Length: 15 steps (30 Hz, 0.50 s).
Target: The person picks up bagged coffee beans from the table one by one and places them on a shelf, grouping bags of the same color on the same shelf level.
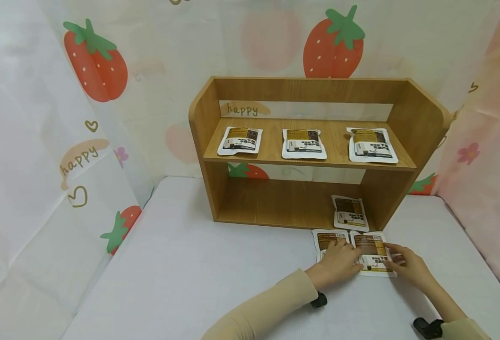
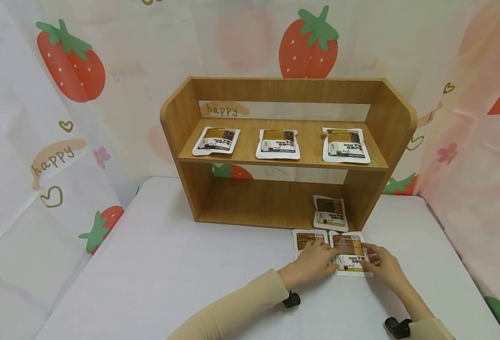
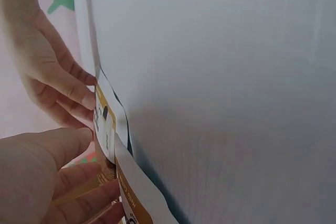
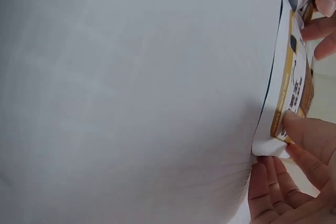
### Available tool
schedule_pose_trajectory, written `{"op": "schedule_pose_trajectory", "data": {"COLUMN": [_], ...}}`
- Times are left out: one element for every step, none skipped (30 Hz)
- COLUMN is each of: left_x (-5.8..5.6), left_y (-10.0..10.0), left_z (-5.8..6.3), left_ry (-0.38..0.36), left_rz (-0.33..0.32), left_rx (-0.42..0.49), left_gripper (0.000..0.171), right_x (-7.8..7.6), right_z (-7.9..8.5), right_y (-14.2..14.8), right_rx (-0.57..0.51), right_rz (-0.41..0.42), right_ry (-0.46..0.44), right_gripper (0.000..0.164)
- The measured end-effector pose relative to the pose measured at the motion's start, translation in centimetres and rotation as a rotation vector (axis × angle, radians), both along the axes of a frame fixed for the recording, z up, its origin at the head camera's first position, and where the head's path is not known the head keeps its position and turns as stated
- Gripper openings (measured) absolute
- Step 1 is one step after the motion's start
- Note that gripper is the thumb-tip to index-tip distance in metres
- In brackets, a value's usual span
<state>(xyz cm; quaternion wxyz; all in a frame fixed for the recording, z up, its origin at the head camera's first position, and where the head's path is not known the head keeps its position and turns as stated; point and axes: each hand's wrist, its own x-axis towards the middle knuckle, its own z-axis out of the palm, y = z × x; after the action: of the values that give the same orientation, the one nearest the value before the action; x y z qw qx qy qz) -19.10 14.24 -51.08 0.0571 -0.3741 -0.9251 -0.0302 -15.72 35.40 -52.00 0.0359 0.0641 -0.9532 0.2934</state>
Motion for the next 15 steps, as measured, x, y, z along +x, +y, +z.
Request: {"op": "schedule_pose_trajectory", "data": {"left_x": [-0.01,-0.02,-0.03,-0.03,-0.02,0.0,0.01,0.03,0.06,0.08,0.11,0.15,0.19,0.23,0.29], "left_y": [0.05,0.12,0.2,0.3,0.4,0.5,0.6,0.69,0.77,0.83,0.87,0.88,0.88,0.87,0.85], "left_z": [-0.01,-0.01,-0.04,-0.1,-0.15,-0.18,-0.23,-0.28,-0.33,-0.34,-0.33,-0.32,-0.32,-0.31,-0.3], "left_ry": [-0.003,-0.004,-0.006,-0.006,-0.007,-0.007,-0.005,-0.006,-0.009,-0.01,-0.012,-0.016,-0.018,-0.023,-0.028], "left_rz": [0.001,0.002,0.003,0.005,0.004,0.004,0.005,0.006,0.008,0.008,0.009,0.01,0.009,0.006,-0.001], "left_rx": [0.001,0.001,-0.001,-0.004,-0.008,-0.012,-0.017,-0.022,-0.023,-0.021,-0.02,-0.015,-0.005,0.008,0.025], "left_gripper": [0.034,0.033,0.033,0.032,0.032,0.032,0.032,0.032,0.033,0.033,0.034,0.034,0.034,0.034,0.035], "right_x": [-0.02,-0.04,-0.04,-0.05,-0.04,-0.01,0.02,0.05,0.07,0.1,0.13,0.14,0.17,0.2,0.24], "right_z": [-0.06,-0.13,-0.19,-0.24,-0.3,-0.33,-0.36,-0.38,-0.4,-0.4,-0.4,-0.38,-0.37,-0.35,-0.3], "right_y": [0.12,0.24,0.36,0.47,0.56,0.63,0.68,0.72,0.75,0.76,0.76,0.76,0.78,0.79,0.82], "right_rx": [-0.001,-0.002,-0.005,-0.007,-0.01,-0.012,-0.013,-0.018,-0.021,-0.025,-0.027,-0.03,-0.034,-0.038,-0.042], "right_rz": [-0.003,-0.005,-0.007,-0.01,-0.015,-0.019,-0.023,-0.025,-0.025,-0.028,-0.03,-0.03,-0.03,-0.029,-0.029], "right_ry": [-0.006,-0.013,-0.02,-0.026,-0.03,-0.034,-0.036,-0.039,-0.04,-0.042,-0.042,-0.043,-0.045,-0.048,-0.051], "right_gripper": [0.049,0.05,0.05,0.051,0.051,0.052,0.052,0.052,0.052,0.052,0.052,0.052,0.053,0.053,0.053]}}
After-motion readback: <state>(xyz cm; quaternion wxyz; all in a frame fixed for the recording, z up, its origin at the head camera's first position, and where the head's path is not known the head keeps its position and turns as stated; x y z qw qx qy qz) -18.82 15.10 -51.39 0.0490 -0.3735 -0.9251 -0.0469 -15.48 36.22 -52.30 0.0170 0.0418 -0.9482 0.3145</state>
